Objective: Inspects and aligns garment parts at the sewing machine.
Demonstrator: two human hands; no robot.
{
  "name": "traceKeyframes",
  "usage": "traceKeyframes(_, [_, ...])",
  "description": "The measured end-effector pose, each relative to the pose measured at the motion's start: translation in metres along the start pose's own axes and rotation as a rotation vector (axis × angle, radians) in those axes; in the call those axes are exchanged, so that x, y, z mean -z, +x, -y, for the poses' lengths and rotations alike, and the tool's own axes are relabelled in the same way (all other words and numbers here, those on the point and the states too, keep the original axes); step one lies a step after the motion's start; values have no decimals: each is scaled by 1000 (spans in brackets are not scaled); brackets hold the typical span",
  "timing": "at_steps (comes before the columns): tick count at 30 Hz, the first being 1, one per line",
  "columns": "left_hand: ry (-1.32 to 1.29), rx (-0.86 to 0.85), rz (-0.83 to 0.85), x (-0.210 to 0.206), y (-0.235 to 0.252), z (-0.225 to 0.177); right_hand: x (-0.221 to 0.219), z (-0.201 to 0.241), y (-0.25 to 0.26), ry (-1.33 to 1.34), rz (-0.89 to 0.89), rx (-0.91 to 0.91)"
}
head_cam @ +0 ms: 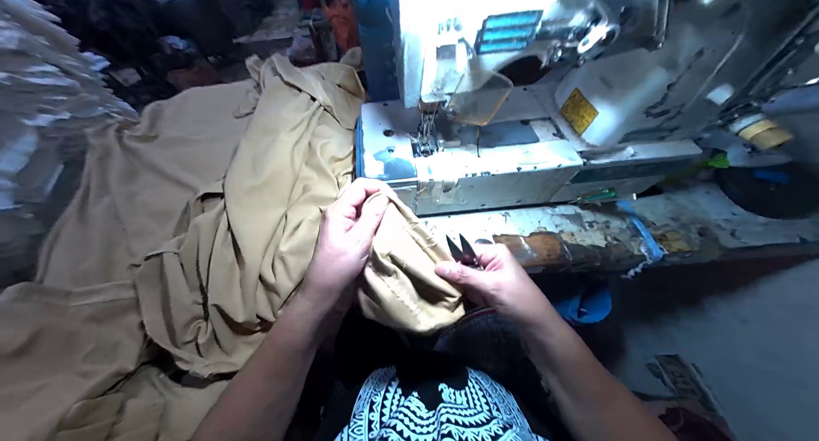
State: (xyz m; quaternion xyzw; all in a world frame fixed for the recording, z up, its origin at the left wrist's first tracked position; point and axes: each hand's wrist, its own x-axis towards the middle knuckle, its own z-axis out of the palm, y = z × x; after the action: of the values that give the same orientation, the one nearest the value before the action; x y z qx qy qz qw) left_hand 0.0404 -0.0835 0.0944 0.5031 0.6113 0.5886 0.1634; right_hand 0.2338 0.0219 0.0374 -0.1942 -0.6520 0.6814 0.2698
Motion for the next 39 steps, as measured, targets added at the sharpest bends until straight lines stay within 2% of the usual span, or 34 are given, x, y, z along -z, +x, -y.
traceKeyframes(2, [278, -196, 14, 3, 34, -1, -8, -2, 8, 198, -9, 10])
traceKeyframes(4, [510, -296, 52, 3, 72, 12, -11, -9, 19, 361, -32, 9])
traceKeyframes(6, [662, -260, 158, -2, 102, 25, -12, -15, 33, 441, -109, -21])
traceKeyframes(8, [708, -234, 228, -9, 128, 34, -12, -16, 44, 460, -192, -36])
traceKeyframes(12, [710, -258, 185, -23, 164, 39, -11, -8, 66, 467, -270, -1])
traceKeyframes(17, [696, -367, 159, -23, 178, 55, -18, -3, 79, 478, -319, 24])
traceKeyframes(23, [733, -200, 184, -23, 178, 52, -21, -11, 57, 353, -311, 121])
traceKeyframes(27, [732, -149, 196, -23, 178, 51, -24, -15, 48, 385, -337, 103])
traceKeyframes(33, [703, -284, 142, -24, 180, 50, -19, -9, 70, 366, -348, 69])
traceKeyframes(39, [690, -316, 139, -24, 183, 52, -20, -8, 76, 362, -351, 67])
